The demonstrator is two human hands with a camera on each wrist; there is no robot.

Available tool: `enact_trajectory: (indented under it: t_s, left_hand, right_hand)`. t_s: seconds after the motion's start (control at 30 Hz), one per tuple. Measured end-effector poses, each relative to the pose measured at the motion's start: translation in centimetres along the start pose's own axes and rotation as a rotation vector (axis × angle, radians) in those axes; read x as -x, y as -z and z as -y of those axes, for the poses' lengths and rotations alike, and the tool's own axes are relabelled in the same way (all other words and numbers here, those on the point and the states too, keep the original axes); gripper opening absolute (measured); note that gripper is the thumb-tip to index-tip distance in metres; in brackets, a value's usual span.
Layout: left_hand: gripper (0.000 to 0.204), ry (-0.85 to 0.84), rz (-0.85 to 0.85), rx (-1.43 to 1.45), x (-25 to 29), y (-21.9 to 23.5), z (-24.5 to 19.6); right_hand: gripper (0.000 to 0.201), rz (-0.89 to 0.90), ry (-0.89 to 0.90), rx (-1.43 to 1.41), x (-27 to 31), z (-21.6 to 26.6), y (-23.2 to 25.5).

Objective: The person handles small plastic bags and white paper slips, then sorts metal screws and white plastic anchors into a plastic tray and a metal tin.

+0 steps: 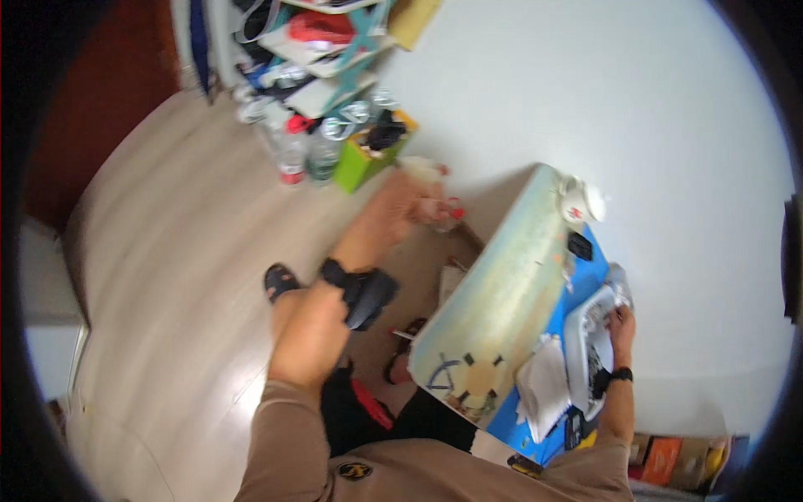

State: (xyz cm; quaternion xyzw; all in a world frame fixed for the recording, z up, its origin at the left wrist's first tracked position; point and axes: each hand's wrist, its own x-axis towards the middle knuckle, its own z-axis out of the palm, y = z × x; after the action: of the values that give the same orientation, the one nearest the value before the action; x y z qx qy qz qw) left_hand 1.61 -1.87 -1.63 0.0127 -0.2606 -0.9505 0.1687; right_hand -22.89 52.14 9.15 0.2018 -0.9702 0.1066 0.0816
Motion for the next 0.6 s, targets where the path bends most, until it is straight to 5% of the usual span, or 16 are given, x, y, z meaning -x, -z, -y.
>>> enact_trajectory:
  t_s: [0.2, 0.6]
  left_hand:
    - [0.031, 0.100, -0.081, -0.045, -0.4, -1.9, -1.4]
    - [0.040, 0.098, -0.027, -0.079, -0.3, -1.2, -1.7]
  right_hand:
    - [0.015, -0.015, -0.050, -0.059, 0.6, 1.5, 1.3]
    - [0.008, -0.053, 0.177, 0.266, -0.2, -0.4, 0.9]
